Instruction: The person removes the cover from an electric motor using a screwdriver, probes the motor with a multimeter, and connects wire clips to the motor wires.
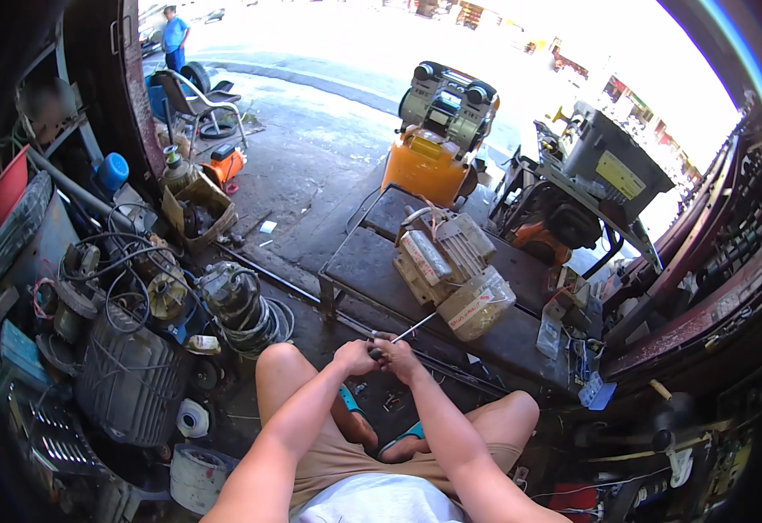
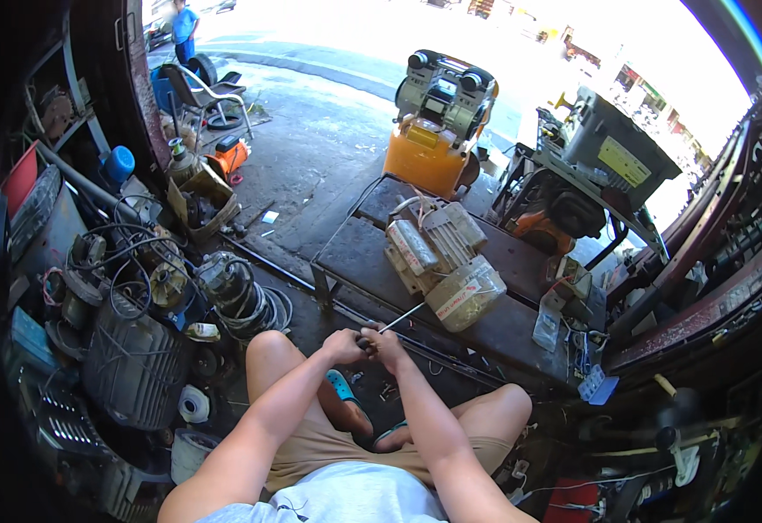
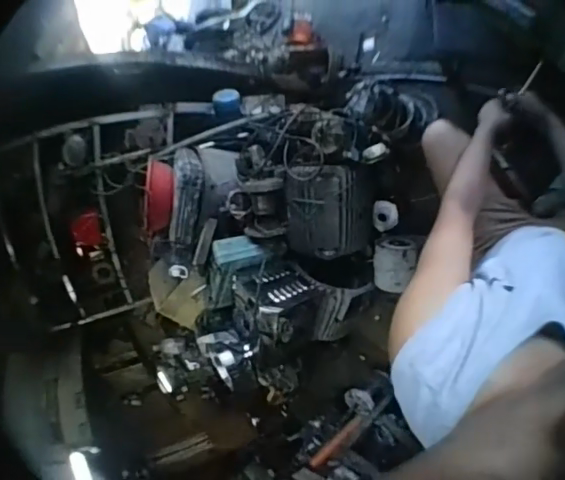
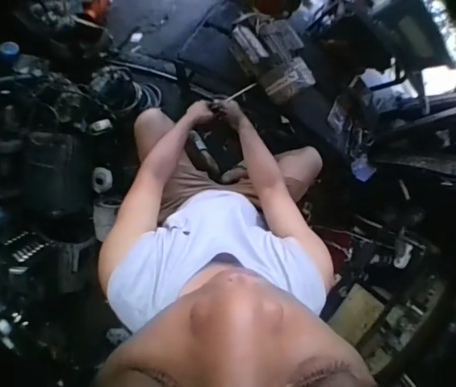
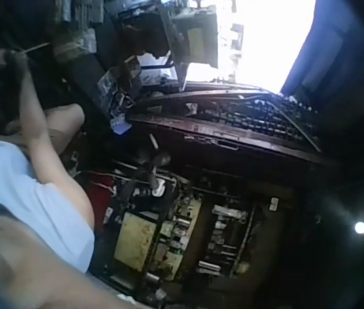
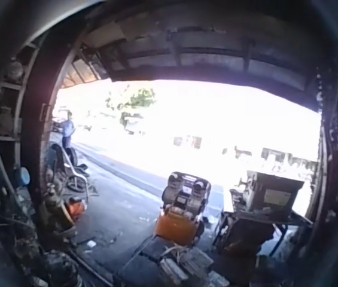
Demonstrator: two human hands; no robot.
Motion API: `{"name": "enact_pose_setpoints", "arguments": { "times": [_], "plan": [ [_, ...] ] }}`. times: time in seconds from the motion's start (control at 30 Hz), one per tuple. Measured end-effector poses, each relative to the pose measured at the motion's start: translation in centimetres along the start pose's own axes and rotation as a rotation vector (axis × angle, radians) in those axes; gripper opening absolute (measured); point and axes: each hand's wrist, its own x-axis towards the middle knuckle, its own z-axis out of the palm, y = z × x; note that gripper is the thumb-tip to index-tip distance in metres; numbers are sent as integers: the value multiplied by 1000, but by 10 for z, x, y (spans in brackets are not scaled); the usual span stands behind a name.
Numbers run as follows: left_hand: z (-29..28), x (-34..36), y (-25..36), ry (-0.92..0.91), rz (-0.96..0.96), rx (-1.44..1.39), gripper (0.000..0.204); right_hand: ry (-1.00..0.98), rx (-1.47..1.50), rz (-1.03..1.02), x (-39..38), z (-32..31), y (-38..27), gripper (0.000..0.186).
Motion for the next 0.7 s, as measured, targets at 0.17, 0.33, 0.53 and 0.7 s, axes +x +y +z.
{"name": "enact_pose_setpoints", "arguments": {
  "times": [0.17, 0.33, 0.53, 0.7],
  "plan": [
    [-14, -10, 20, -39, -16, -1, 58, -251, 145, -9, -3, -26, 0, 26],
    [-19, -13, 28, 23, 1, 140, 53, 51, -191, -159, 0, -5, -5, 34],
    [-21, -10, 29, 40, 2, 105, 50, -275, 66, -39, -1, -25, -6, 28],
    [-21, -10, 24, 60, -25, 145, 51, -121, -89, -49, -10, -3, -17, 26]
  ]
}}
